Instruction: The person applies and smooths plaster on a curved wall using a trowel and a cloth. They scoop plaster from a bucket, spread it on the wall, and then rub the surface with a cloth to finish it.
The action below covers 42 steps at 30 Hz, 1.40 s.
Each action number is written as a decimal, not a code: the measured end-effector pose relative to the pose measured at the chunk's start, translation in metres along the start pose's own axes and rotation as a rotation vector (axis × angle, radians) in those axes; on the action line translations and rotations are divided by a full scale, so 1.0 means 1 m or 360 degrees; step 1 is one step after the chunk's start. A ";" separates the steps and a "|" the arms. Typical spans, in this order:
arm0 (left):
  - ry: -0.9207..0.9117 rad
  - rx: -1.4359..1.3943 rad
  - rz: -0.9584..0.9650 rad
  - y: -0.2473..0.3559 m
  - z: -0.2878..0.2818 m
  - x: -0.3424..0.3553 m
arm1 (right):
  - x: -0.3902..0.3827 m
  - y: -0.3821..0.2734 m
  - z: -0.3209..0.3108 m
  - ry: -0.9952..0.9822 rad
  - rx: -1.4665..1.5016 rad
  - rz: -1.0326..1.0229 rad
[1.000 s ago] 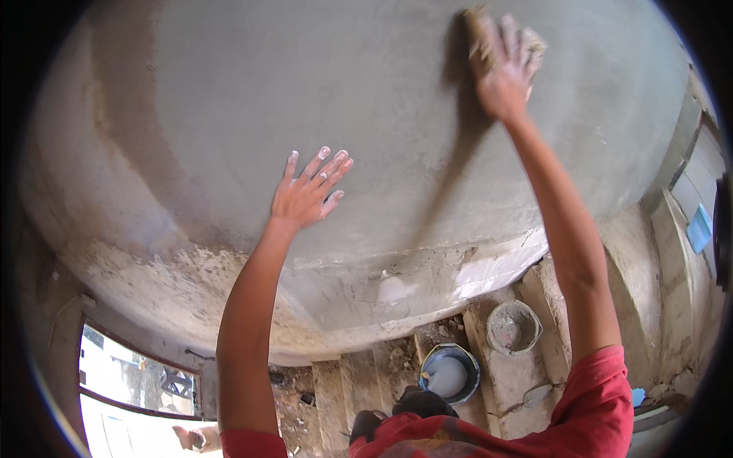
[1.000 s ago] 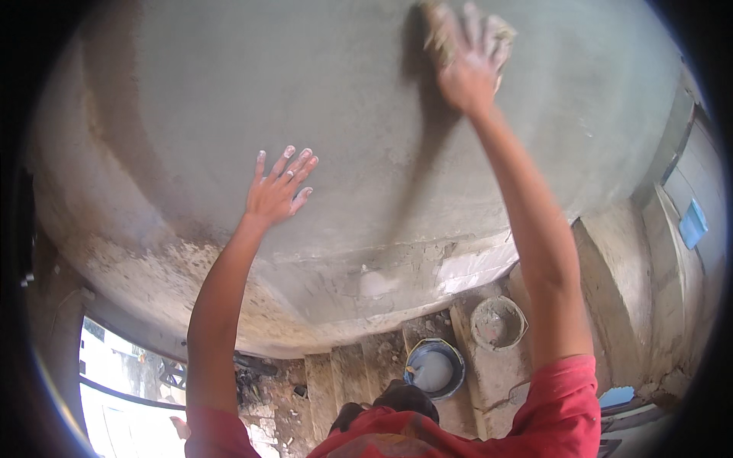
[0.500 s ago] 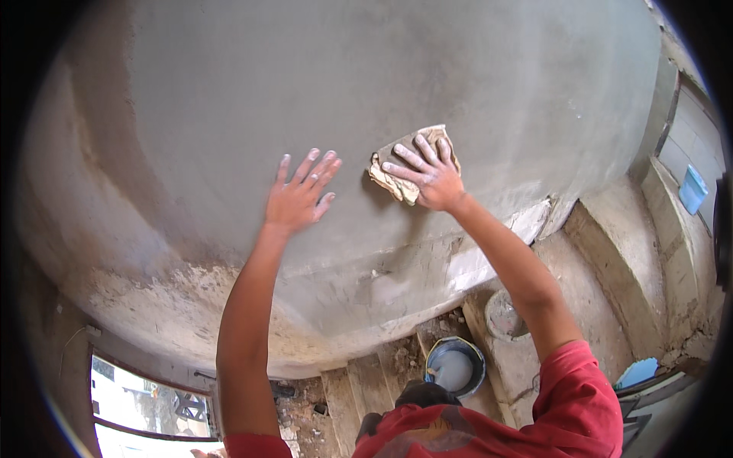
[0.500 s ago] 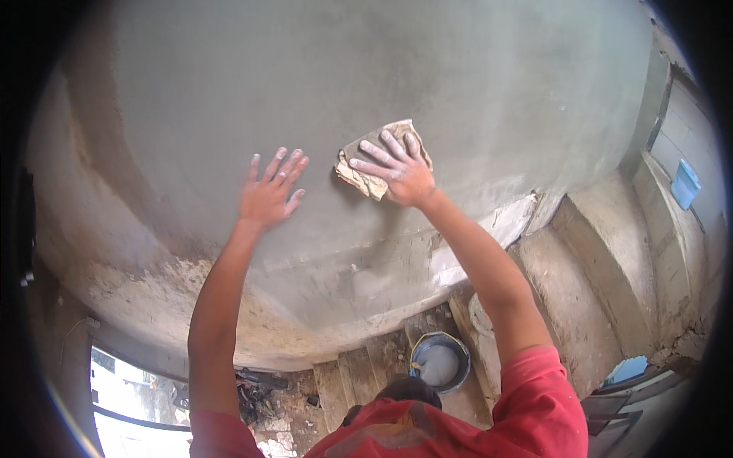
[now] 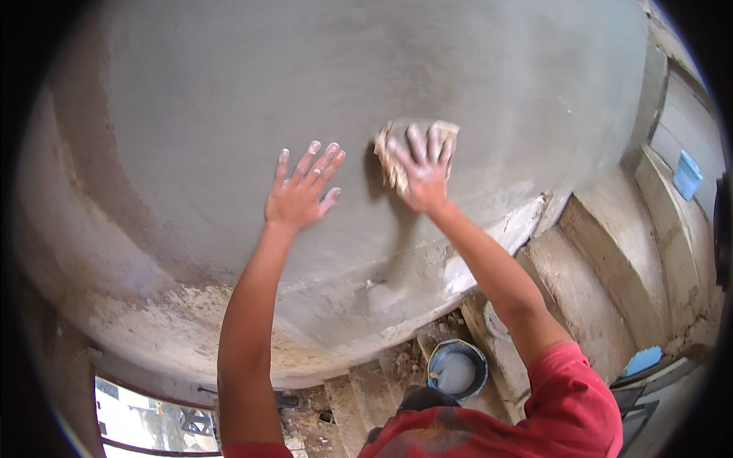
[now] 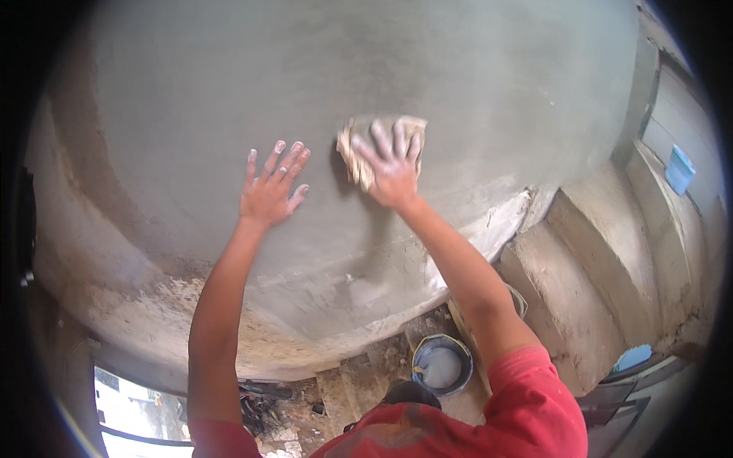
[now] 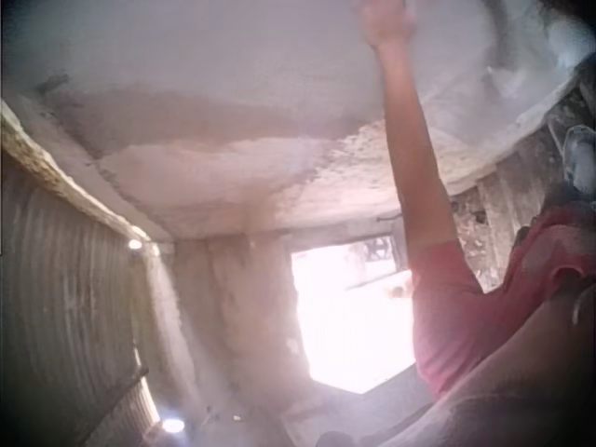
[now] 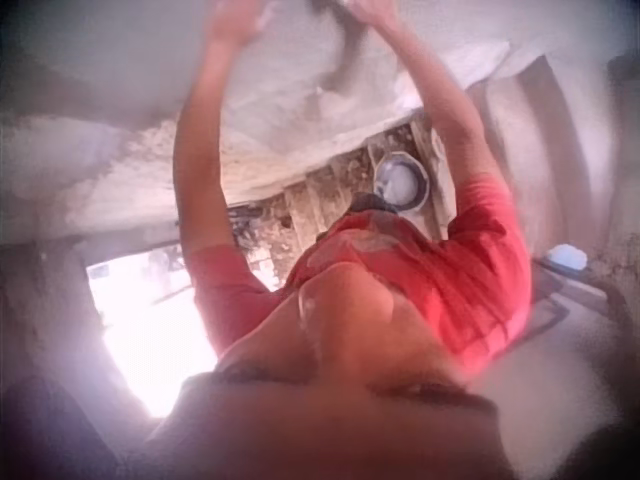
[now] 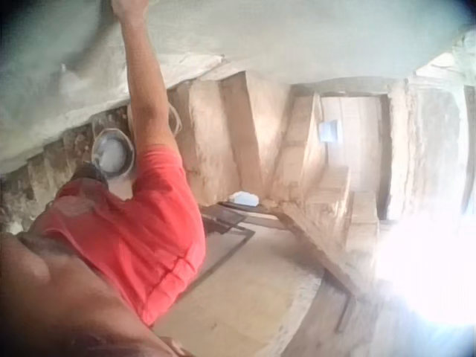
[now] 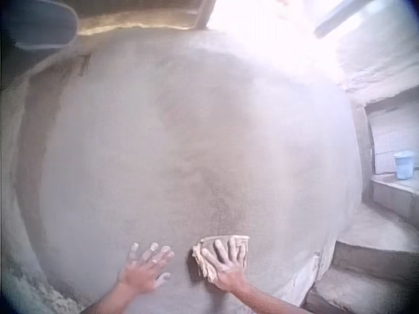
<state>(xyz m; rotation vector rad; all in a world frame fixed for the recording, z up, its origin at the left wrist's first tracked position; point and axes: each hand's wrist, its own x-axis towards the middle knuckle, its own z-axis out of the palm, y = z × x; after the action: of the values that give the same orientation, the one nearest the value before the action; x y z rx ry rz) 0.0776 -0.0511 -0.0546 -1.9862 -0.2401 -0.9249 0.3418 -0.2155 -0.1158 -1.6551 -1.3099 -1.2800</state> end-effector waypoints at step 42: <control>0.0019 -0.0233 0.0091 -0.009 -0.019 0.080 | -0.054 0.025 0.017 0.0043 -0.0134 0.0394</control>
<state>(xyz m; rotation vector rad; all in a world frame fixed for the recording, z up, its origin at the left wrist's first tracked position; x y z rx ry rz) 0.1191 -0.0760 0.0125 -2.1099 -0.1109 -0.9405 0.3695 -0.2242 -0.1704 -1.7889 -1.0103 -1.2170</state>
